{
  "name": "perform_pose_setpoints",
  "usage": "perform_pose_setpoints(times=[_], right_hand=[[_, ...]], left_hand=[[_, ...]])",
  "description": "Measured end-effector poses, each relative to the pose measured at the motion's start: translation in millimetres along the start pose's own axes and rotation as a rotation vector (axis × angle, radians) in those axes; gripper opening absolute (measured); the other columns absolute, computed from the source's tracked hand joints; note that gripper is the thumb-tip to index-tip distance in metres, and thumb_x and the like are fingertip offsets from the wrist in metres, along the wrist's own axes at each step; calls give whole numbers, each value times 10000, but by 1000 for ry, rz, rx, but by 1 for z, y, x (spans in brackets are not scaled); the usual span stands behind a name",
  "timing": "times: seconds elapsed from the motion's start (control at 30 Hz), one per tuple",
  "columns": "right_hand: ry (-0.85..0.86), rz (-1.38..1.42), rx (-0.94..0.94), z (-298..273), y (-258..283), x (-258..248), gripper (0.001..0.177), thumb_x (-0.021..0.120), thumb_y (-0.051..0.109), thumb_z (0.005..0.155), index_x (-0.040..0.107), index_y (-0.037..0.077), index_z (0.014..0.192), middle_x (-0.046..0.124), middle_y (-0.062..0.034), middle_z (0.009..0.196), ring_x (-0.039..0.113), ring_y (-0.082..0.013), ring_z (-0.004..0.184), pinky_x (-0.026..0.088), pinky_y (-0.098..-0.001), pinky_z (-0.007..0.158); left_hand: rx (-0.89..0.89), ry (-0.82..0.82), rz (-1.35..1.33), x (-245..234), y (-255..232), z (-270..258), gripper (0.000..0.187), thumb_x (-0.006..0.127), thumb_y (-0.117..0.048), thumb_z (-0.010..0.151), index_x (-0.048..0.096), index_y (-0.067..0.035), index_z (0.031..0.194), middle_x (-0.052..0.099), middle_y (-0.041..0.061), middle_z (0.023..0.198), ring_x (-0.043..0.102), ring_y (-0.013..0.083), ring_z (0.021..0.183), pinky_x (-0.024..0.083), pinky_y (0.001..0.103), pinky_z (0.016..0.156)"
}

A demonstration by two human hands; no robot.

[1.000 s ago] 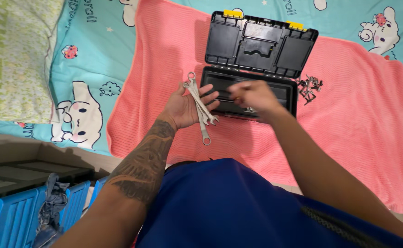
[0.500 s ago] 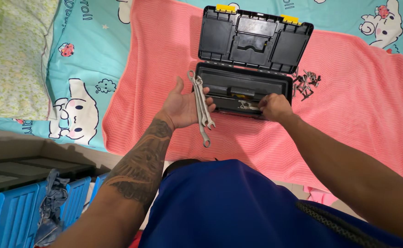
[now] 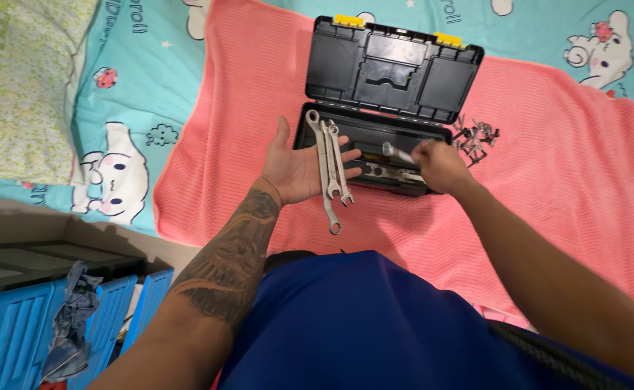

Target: The person opens a toolbox and removes various tools and hardware items one by one, placing them on a pink towel. The items include Allen keys, washers, wrenches, pliers, a hammer, and screwdrivers. The person continues to empty the toolbox until it is empty.

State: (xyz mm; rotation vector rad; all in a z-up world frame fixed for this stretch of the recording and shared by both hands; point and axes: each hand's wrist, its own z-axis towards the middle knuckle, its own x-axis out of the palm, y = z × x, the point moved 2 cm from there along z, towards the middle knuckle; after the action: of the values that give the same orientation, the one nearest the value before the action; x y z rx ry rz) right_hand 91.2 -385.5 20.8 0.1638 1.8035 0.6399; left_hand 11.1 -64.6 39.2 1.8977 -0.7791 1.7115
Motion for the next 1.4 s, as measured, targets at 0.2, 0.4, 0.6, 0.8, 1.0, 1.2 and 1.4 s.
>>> perform_pose_setpoints(times=[0.2, 0.4, 0.6, 0.8, 1.0, 1.2, 1.4], right_hand=[[56, 888, 296, -6, 104, 9, 123, 607, 50, 941, 699, -18, 988, 749, -102, 851, 720, -201, 682, 545, -367, 506], [-135, 811, 196, 0, 60, -6, 145, 668, 27, 927, 727, -35, 1044, 740, -107, 859, 721, -186, 758, 611, -312, 681], [-27, -60, 108, 8, -36, 7, 234, 664, 31, 850, 807, 73, 1030, 782, -140, 1015, 749, -277, 934, 583, -394, 889], [191, -380, 135, 13, -47, 44, 205, 771, 189, 822, 807, 128, 1014, 769, -144, 1020, 727, -349, 976, 571, -429, 924], [257, -520, -42, 14, -55, 48, 134, 704, 165, 872, 790, 121, 965, 748, -153, 1033, 714, -335, 1020, 562, -431, 936], [479, -334, 31, 9, -51, 30, 295, 595, 41, 858, 718, 135, 1108, 763, -129, 1067, 710, -323, 1054, 557, -446, 908], [200, -334, 35, -9, -3, 3, 234, 629, 87, 893, 774, 128, 1072, 765, -188, 976, 725, -363, 902, 562, -455, 821]], left_hand=[[-10, -40, 24, -11, 5, 29, 1281, 251, -1009, 770, 413, 11, 1527, 451, 267, 1534, 402, 503, 1428, 347, 648, 1154], [-9, -37, 35, 3, 5, 26, 1309, 249, -1017, 721, 404, 9, 1519, 460, 283, 1515, 414, 523, 1402, 344, 656, 1140], [4, 21, 35, 19, -1, 10, 1370, 302, -1029, 679, 377, 61, 1505, 409, 323, 1522, 399, 513, 1426, 317, 678, 1173], [89, -108, 31, 21, -1, 2, 1369, 310, -1010, 708, 373, 106, 1497, 386, 374, 1514, 381, 484, 1455, 319, 676, 1187], [111, -125, 9, 22, -3, -4, 1374, 322, -1004, 710, 342, 114, 1509, 334, 397, 1544, 338, 539, 1463, 302, 691, 1184], [85, -111, -15, 18, -1, -2, 1391, 350, -1010, 694, 307, 95, 1538, 307, 386, 1571, 310, 588, 1453, 284, 705, 1172], [63, -76, 25, 8, 0, 8, 1371, 359, -1016, 673, 310, 28, 1561, 335, 331, 1574, 338, 565, 1441, 303, 704, 1151]])
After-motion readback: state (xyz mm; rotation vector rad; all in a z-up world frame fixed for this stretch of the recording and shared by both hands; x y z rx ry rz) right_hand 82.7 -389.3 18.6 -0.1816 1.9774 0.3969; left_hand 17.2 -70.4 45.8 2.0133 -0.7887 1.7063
